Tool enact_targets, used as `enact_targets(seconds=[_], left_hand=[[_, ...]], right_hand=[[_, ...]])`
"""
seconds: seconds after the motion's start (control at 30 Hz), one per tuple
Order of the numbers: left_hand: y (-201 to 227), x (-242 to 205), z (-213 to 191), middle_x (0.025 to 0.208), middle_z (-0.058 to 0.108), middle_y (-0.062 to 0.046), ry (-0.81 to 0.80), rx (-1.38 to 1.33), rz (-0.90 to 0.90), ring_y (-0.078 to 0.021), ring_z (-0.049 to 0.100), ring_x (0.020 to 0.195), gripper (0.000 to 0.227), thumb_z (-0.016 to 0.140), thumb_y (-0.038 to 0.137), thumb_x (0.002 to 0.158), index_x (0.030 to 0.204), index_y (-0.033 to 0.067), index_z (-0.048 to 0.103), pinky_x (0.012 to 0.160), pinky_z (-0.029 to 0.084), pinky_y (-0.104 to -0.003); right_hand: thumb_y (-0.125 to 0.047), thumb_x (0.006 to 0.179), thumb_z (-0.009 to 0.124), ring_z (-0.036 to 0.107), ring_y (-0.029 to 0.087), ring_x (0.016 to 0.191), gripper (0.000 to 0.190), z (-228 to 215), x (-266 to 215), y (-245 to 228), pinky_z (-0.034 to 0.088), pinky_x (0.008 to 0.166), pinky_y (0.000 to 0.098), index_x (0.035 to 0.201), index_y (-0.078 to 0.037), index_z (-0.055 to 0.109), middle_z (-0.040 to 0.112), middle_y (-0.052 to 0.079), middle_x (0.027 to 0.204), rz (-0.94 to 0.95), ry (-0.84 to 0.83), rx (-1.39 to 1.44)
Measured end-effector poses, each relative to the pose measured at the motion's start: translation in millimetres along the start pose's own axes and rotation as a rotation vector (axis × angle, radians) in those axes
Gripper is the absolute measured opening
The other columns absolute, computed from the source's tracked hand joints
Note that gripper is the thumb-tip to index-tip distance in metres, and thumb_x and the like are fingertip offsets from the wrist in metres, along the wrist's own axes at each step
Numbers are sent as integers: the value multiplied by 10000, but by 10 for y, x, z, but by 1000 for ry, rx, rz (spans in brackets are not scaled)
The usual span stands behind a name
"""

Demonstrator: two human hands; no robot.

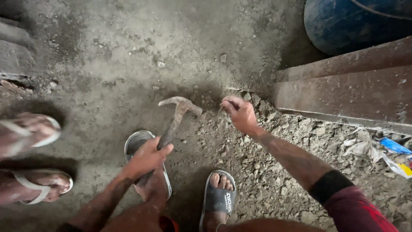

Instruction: Breaking up concrete on a floor using a claw hammer and removing the debris by hand

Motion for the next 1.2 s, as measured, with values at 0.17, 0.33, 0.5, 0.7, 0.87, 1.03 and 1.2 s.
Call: enact_targets(seconds=[0.17,0.33,0.5,0.7,0.87,1.03,1.2], left_hand=[[591,101,-69,674,610,-244,-12,762,152,-373,601,648,453,541,419,866,751,-18,566,644,429,-486],[1270,218,135,718,618,-267,-27,998,399,-438,636,718,414,512,374,887,777,-23,556,635,466,-509],[1461,437,304,693,619,-224,49,1140,483,-386,664,714,357,521,374,901,806,31,496,613,508,-460],[1485,573,112,740,647,-135,-148,1330,234,-318,668,727,326,534,388,866,836,64,540,636,521,-414],[1900,438,267,771,583,-247,-17,1200,381,-415,630,737,340,524,346,880,866,9,480,626,484,-502],[1551,752,204,729,610,-138,-161,1361,366,-304,662,653,202,509,255,848,919,66,524,561,538,-396],[1787,892,221,609,563,-52,-200,1375,314,-188,577,382,191,491,226,844,965,80,514,357,473,-303]], right_hand=[[-188,865,667,677,167,681,72,61,37,187,538,670,320,883,-135,712,691,81,709,8,-22,-9],[-175,863,654,672,164,656,66,120,165,427,534,650,317,850,-139,708,685,59,661,12,-48,-38],[-167,867,647,683,178,649,116,118,154,350,547,632,313,767,-138,699,689,60,651,8,-42,7],[-92,885,623,697,297,757,135,8,115,198,572,650,378,834,32,612,691,193,786,41,-57,157],[-117,876,657,696,263,707,100,139,210,447,572,606,360,868,-18,671,690,141,716,-42,-72,79],[-160,859,682,684,230,673,94,178,193,535,546,634,344,846,-68,689,693,107,702,-55,-59,4],[-191,859,695,674,305,705,166,265,243,792,522,643,411,870,-26,677,685,161,737,-86,-9,-42]])
Point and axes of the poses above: each hand's wrist, its own x-axis towards the middle knuckle, its own z-axis out of the palm, y = z × x, the point moved 2 cm from there along x, towards the middle knuckle
